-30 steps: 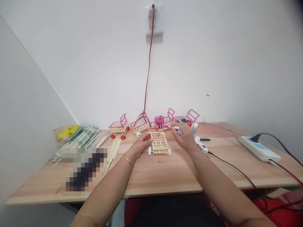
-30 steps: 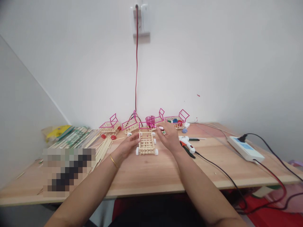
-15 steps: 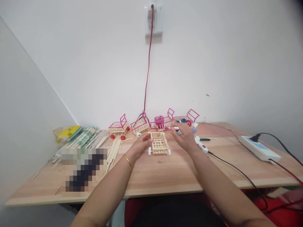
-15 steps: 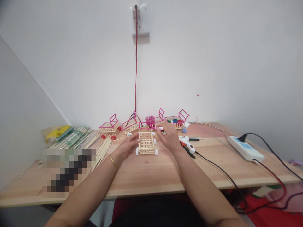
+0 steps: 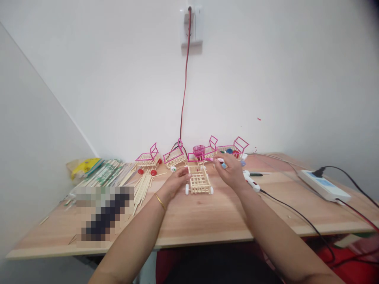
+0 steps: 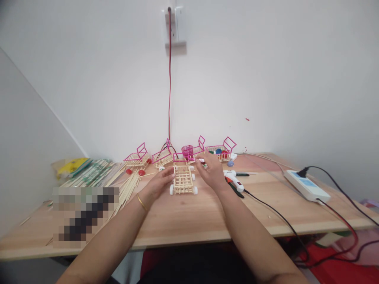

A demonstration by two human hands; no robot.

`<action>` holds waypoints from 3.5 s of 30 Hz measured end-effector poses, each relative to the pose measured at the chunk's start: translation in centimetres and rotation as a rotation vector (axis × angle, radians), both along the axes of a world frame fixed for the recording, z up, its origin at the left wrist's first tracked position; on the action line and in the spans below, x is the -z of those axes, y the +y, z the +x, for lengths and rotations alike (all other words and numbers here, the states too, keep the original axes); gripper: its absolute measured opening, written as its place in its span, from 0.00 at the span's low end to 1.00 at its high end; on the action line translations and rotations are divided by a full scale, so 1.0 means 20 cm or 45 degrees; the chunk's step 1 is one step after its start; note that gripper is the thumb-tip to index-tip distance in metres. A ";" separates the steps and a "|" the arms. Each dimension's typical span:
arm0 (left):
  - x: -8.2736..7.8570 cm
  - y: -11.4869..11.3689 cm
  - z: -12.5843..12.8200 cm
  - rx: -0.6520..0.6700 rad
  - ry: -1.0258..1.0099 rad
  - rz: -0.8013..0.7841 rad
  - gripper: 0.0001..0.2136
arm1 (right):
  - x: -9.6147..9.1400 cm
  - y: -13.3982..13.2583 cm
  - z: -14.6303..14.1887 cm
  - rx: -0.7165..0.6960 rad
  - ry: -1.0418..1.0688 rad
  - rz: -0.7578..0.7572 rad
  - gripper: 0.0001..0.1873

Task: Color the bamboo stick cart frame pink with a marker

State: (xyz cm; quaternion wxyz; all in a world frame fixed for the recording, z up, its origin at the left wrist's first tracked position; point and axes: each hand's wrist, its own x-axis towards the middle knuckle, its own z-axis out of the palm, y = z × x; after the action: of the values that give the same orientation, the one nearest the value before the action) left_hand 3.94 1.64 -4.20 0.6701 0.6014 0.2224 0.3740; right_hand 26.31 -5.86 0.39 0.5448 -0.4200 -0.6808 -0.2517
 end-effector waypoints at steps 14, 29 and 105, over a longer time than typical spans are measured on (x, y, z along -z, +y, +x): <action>0.01 0.01 0.00 -0.009 0.003 -0.012 0.25 | 0.00 0.01 0.01 -0.012 0.004 -0.022 0.06; 0.01 0.01 0.00 -0.023 -0.002 -0.032 0.25 | 0.00 0.01 -0.01 -0.014 0.016 -0.004 0.07; -0.02 -0.01 -0.01 -0.009 0.013 -0.002 0.24 | 0.02 0.00 0.01 -0.056 0.383 -0.135 0.10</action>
State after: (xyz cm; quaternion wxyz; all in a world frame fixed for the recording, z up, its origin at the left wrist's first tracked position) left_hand 3.82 1.38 -3.88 0.6682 0.6019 0.2283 0.3730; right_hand 26.42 -5.91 -0.10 0.6229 -0.4663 -0.6129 -0.1378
